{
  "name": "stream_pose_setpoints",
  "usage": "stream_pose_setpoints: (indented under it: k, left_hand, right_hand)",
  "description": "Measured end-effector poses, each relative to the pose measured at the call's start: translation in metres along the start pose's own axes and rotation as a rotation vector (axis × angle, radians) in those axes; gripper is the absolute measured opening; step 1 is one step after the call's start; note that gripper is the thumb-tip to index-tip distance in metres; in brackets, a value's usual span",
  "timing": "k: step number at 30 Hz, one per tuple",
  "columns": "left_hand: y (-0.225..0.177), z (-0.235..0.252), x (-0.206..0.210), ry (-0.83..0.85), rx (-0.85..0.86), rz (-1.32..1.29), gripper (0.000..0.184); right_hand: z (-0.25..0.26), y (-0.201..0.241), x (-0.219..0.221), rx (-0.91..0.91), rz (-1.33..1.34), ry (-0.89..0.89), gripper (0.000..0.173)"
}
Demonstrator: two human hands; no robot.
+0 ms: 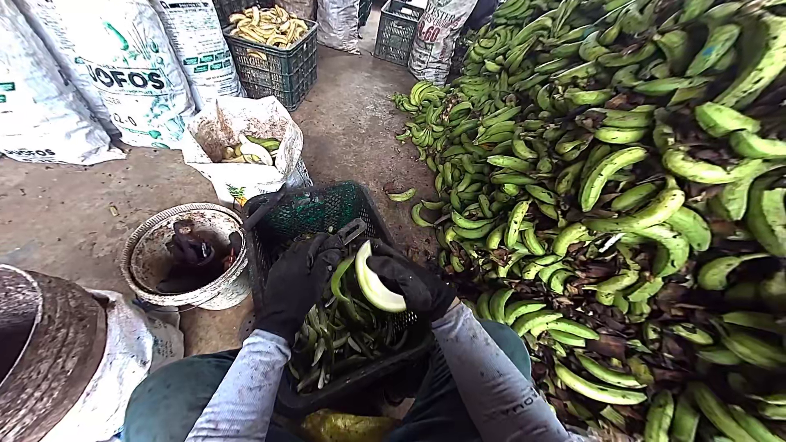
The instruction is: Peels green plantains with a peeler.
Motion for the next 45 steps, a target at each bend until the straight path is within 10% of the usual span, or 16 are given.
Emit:
stream_pose_setpoints:
  k: [3,8,14,20,24,30,37,45]
  left_hand:
    - [-0.022,-0.008,0.003,-0.017,0.082,-0.020,0.065]
    - [-0.047,-0.022,0.005,-0.217,0.220,0.015,0.061]
    - [-0.050,-0.028,0.001,-0.267,0.207,0.073,0.058]
    - [-0.036,-0.015,0.004,0.057,0.062,-0.117,0.056]
    - [-0.038,-0.021,0.008,-0.005,0.131,-0.004,0.054]
    - [-0.012,-0.007,0.007,0.163,-0.151,-0.110,0.053]
    - [-0.030,-0.017,0.015,0.085,0.156,0.067,0.069]
    - [-0.059,-0.039,0.025,-0.136,0.546,0.164,0.057]
  right_hand:
    - [0.010,-0.003,-0.013,-0.135,0.462,-0.214,0.033]
    - [0.024,-0.002,-0.025,-0.218,1.143,-0.436,0.046]
    - [0.026,-0.013,-0.027,-0.264,1.232,-0.607,0.048]
    - [0.021,0.000,-0.010,-0.281,0.929,-0.216,0.047]
    - [0.010,-0.002,-0.019,-0.130,0.423,-0.522,0.040]
    - [0.008,0.001,-0.003,-0.188,-0.337,-0.183,0.048]
    - [0.015,-0.034,-0.021,0.056,0.967,-0.281,0.055]
    - [0.010,-0.055,-0.035,0.158,1.063,-0.251,0.050]
Point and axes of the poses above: each hand's wrist, its own z-axis towards the middle knuckle, its own x-axis out of the palm, y = z × x, the point moved 7 cm from there along z, towards the middle knuckle, and after that the axes turned 7 degrees about z, right-handed, at the moved point
